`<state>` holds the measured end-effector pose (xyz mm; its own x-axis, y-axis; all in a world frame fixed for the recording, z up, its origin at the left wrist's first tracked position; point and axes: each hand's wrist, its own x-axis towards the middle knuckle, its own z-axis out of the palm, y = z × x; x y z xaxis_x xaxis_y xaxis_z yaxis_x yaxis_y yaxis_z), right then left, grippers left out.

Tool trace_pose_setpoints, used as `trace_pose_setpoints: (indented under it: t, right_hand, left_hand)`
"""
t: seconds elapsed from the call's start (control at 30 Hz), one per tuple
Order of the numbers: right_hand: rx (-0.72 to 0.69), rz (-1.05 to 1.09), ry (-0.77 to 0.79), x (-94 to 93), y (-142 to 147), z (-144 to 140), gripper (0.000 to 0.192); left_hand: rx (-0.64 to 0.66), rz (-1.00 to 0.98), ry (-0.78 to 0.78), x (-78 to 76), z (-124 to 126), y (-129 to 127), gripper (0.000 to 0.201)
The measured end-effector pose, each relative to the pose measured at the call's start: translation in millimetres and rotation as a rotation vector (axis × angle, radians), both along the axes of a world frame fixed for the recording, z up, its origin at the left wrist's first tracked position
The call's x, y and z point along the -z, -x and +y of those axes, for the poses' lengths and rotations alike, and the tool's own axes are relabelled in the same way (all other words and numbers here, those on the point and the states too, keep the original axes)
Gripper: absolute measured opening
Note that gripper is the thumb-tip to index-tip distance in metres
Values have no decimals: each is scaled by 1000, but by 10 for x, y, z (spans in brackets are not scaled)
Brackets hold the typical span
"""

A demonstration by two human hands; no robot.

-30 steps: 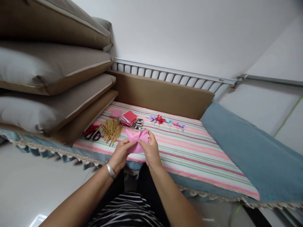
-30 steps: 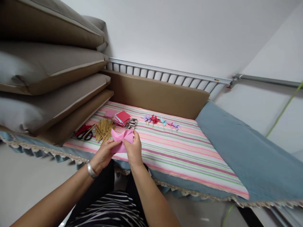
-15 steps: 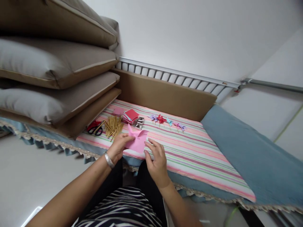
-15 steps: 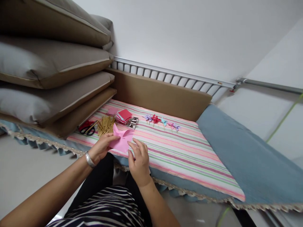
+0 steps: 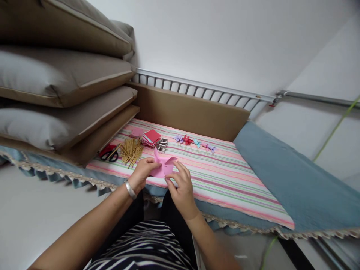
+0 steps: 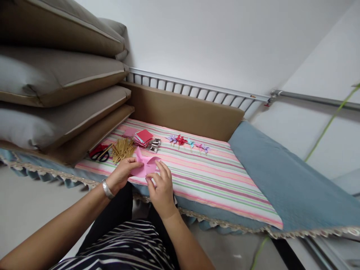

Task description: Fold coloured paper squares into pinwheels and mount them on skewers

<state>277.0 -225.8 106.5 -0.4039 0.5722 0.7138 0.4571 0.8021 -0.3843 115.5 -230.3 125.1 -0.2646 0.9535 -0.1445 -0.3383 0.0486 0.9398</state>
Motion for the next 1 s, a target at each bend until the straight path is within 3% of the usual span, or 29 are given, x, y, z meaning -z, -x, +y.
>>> trace_pose_setpoints:
  t: [0.27, 0.6, 0.87, 1.0]
  right_hand:
    - [100, 54, 100, -91, 47, 70, 11]
    - [119, 43, 157, -108, 70, 120, 7]
    - [126, 49, 153, -80, 87, 132, 8]
    - [136, 19, 153, -78, 99, 136, 6]
  left_hand:
    - [106, 79, -40, 39, -13, -106, 22]
    - [206, 97, -44, 20, -53, -88, 13]
    - [247, 82, -26, 3, -54, -78, 25]
    - [233, 151, -19, 31, -16, -67, 19]
